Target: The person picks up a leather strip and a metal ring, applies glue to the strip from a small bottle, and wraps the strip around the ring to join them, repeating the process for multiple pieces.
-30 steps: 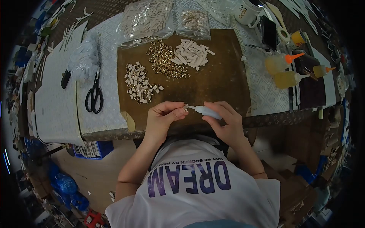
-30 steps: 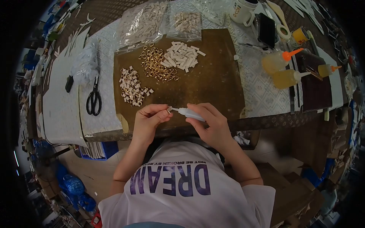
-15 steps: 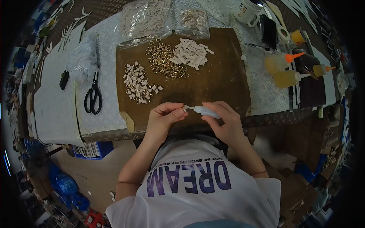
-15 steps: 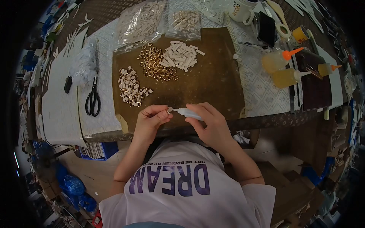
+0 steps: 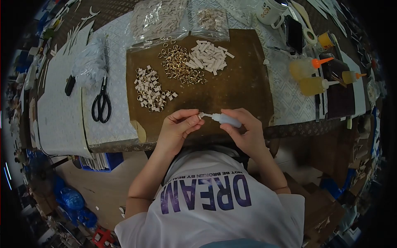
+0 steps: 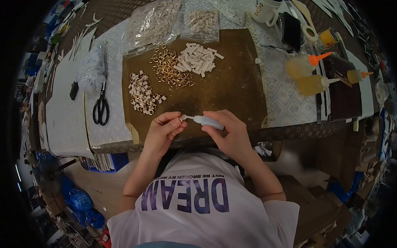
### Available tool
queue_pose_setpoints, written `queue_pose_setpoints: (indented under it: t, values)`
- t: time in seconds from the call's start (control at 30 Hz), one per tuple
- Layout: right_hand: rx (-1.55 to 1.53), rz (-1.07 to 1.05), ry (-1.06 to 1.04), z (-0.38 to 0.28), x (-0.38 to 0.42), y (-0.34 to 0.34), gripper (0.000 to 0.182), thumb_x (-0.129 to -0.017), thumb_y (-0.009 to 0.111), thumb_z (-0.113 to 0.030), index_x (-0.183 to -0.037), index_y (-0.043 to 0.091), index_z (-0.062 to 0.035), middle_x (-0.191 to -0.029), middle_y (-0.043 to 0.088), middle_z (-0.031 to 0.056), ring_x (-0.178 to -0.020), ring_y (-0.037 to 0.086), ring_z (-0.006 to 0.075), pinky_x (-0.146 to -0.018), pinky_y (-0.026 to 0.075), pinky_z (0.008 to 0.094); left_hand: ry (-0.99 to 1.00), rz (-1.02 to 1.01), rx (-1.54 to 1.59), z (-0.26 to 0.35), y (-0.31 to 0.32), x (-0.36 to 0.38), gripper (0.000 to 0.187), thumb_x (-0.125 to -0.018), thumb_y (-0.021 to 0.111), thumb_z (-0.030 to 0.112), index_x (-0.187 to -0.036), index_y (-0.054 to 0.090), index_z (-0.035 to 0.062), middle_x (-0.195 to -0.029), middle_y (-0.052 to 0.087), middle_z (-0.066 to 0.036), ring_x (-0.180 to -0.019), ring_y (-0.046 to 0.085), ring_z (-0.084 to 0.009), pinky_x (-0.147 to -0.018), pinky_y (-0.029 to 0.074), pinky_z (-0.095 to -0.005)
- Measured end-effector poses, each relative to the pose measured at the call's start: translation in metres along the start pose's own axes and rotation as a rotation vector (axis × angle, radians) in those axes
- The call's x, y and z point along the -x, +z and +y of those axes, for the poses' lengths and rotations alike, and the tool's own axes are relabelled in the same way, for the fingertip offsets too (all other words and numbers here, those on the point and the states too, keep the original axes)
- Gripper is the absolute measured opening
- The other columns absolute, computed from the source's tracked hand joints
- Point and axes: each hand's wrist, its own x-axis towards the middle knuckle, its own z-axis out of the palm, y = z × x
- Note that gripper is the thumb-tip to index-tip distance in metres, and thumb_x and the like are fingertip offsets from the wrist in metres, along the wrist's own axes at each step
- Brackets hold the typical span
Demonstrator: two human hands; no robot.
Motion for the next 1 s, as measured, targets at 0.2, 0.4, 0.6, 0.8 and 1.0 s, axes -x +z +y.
queue_pose_setpoints:
  t: [0.2, 0.4, 0.6, 0.8, 1.0]
  values:
    - [-0.236, 0.071, 0.048, 0.01, -0.002, -0.006, 0.03, -0.083, 0.065, -0.005, -0.112, 0.057, -0.0004, -0.1, 0.058, 0.005, -0.088, 0.057, 0.0118, -0.075, 0.046, 0.0231, 0.016, 0.031, -0.027, 0.0, 0.002, 0.0, 0.018, -0.083, 0.064, 0.002, -0.101, 0.063, 0.0011, -0.094, 0.067, -0.011, -0.083, 0.066, -0.0177, -0.072, 0.055, -0.0244]
    - [-0.585, 0.23, 0.097, 0.043, -0.011, -0.017, 0.032, -0.089, 0.059, -0.006, -0.118, 0.05, 0.0019, -0.111, 0.056, 0.0066, -0.1, 0.053, 0.0119, -0.09, 0.04, 0.0236, 0.022, 0.028, -0.062, 0.002, 0.005, 0.001, 0.018, -0.081, 0.067, 0.004, -0.099, 0.064, 0.0011, -0.091, 0.067, -0.009, -0.081, 0.065, -0.0153, -0.073, 0.053, -0.0247]
    - [-0.4, 0.356, 0.009, 0.063, -0.021, -0.024, 0.034, -0.089, 0.058, -0.006, -0.121, 0.05, 0.0006, -0.112, 0.056, 0.0074, -0.102, 0.053, 0.0119, -0.09, 0.04, 0.0243, 0.042, 0.02, -0.123, 0.001, 0.005, 0.001, 0.018, -0.08, 0.069, 0.006, -0.097, 0.064, 0.0014, -0.088, 0.067, -0.008, -0.079, 0.065, -0.0136, -0.072, 0.053, -0.024]
    - [-0.313, 0.41, -0.089, 0.078, -0.025, -0.022, 0.038, -0.089, 0.057, -0.007, -0.125, 0.046, 0.0001, -0.113, 0.057, 0.0076, -0.1, 0.054, 0.0122, -0.09, 0.041, 0.0243, 0.041, 0.037, -0.155, 0.001, 0.008, 0.001, 0.018, -0.08, 0.069, 0.006, -0.096, 0.064, 0.0013, -0.086, 0.067, -0.007, -0.076, 0.064, -0.0129, -0.07, 0.052, -0.0235]
    - [-0.308, 0.453, -0.108, 0.078, -0.027, -0.019, 0.036, -0.089, 0.057, -0.004, -0.123, 0.045, -0.0011, -0.111, 0.057, 0.0073, -0.094, 0.055, 0.011, -0.086, 0.042, 0.0234, 0.036, 0.022, -0.159, 0.0, 0.007, 0.0, 0.017, -0.08, 0.069, 0.006, -0.096, 0.065, 0.0019, -0.084, 0.066, -0.006, -0.076, 0.064, -0.0125, -0.07, 0.052, -0.0234]
